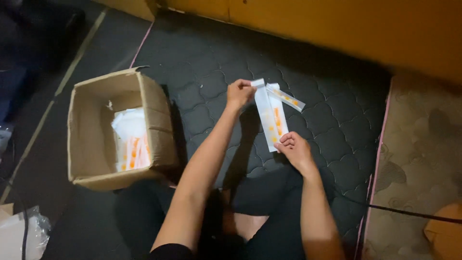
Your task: Inserting thin paper strips into clear plastic sleeves.
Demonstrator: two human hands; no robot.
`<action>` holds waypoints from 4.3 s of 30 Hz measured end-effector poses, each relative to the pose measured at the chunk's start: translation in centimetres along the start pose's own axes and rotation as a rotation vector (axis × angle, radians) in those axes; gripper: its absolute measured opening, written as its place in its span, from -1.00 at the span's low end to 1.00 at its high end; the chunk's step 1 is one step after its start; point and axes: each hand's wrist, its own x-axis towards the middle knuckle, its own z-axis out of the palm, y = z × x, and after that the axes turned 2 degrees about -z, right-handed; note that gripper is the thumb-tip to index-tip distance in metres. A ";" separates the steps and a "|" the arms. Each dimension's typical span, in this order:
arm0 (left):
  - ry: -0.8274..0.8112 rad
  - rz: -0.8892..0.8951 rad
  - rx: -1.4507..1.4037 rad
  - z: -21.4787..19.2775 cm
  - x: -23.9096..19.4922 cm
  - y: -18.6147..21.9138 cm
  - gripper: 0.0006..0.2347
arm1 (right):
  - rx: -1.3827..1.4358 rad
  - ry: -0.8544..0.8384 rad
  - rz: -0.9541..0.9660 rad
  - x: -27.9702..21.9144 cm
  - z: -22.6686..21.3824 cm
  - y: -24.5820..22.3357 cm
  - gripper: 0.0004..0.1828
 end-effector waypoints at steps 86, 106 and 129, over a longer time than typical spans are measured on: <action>-0.528 0.033 0.269 -14.7 -22.7 10.1 -0.68 | -0.998 0.490 -0.209 14.1 5.8 2.7 -0.53; 0.420 -0.061 0.751 -46.1 -7.1 -3.3 -0.74 | -0.502 -0.511 -0.849 2.4 44.7 -9.1 -0.62; 0.474 -0.391 0.416 -45.4 -4.0 -12.2 -0.84 | -0.677 -0.426 -0.011 6.5 48.3 -7.5 -0.33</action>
